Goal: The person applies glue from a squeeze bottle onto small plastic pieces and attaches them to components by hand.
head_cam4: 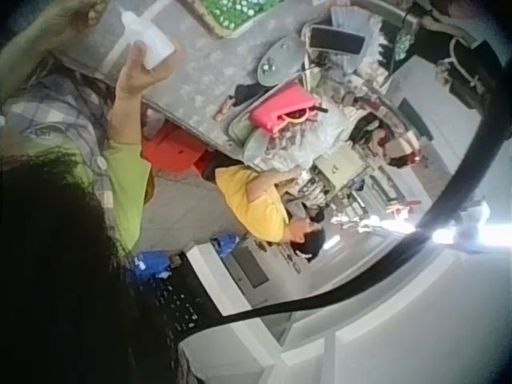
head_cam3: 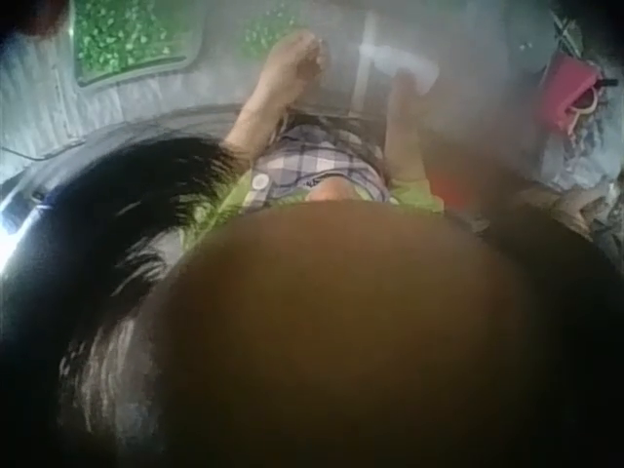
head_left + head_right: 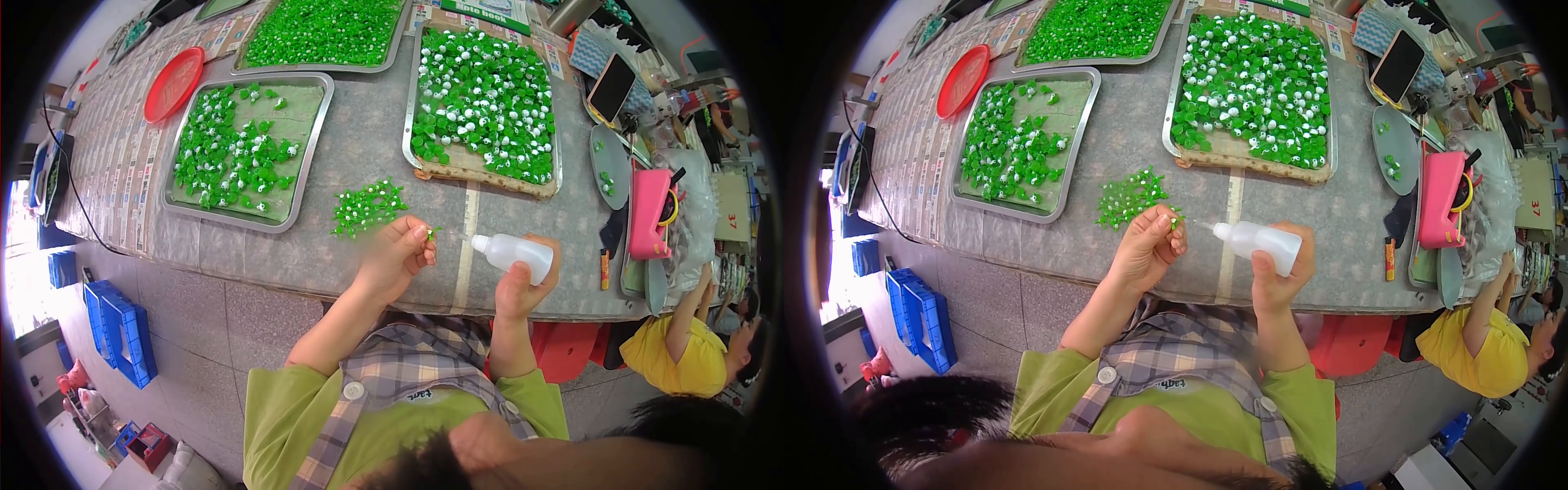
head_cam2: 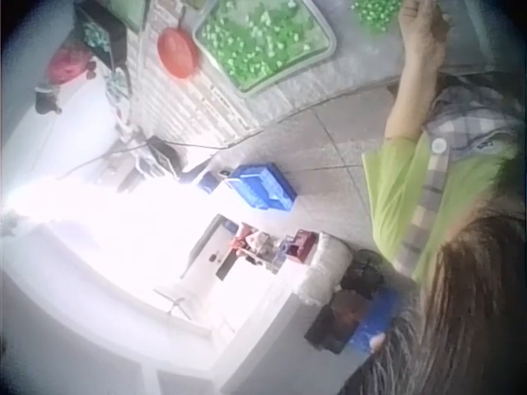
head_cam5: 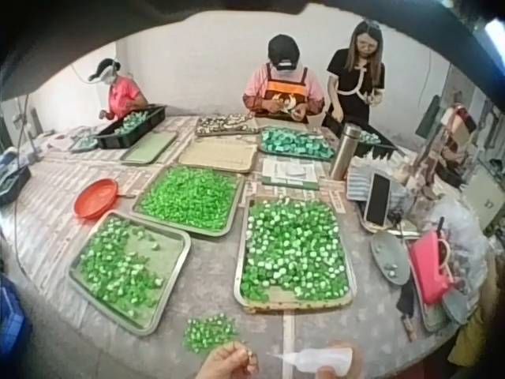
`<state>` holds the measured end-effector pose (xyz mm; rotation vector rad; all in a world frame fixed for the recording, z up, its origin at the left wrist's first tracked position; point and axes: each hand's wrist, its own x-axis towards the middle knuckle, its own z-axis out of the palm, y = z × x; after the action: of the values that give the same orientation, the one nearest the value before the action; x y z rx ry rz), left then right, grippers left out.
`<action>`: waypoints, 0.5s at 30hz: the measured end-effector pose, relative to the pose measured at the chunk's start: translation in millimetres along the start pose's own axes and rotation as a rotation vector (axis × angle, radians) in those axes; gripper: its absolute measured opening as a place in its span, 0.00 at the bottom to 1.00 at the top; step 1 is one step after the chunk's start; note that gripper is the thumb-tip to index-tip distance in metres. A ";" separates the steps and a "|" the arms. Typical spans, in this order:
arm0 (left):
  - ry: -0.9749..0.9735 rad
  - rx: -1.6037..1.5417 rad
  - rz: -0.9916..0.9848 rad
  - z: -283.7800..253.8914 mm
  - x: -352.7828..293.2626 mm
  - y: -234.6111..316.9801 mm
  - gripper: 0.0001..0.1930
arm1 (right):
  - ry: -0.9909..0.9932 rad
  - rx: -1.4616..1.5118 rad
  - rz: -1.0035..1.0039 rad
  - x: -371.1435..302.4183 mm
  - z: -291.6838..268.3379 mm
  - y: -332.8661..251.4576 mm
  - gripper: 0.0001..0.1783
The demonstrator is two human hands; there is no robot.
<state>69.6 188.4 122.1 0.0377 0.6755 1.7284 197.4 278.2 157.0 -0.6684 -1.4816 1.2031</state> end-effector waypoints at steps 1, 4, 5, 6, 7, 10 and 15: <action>0.000 0.000 -0.001 0.0 -0.2 -0.2 0.06 | 0.003 0.004 0.003 -0.4 -0.7 -0.1 0.23; -0.002 0.004 0.009 -0.5 -0.8 0.0 0.06 | 0.029 -0.002 -0.033 -0.5 -3.3 4.3 0.25; 0.031 0.041 0.046 -0.4 -1.1 0.0 0.05 | 0.052 -0.013 -0.074 -0.4 -4.0 5.5 0.26; 0.063 0.079 0.084 -0.7 -1.2 0.1 0.05 | 0.052 -0.013 -0.074 -0.7 -4.3 5.4 0.26; 0.064 0.079 0.083 -1.0 -1.2 0.6 0.05 | 0.037 -0.009 -0.045 -1.3 -4.8 5.1 0.26; 0.062 0.060 0.109 -0.8 -1.2 2.0 0.05 | 0.020 -0.011 0.001 -2.8 -3.4 1.8 0.26; 0.068 0.070 0.127 -0.2 -1.9 2.4 0.05 | 0.010 -0.046 0.032 -5.0 -3.8 1.8 0.26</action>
<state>68.0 186.4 123.6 0.0715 0.7984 1.8337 202.1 275.6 153.2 -0.7308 -1.4988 1.1917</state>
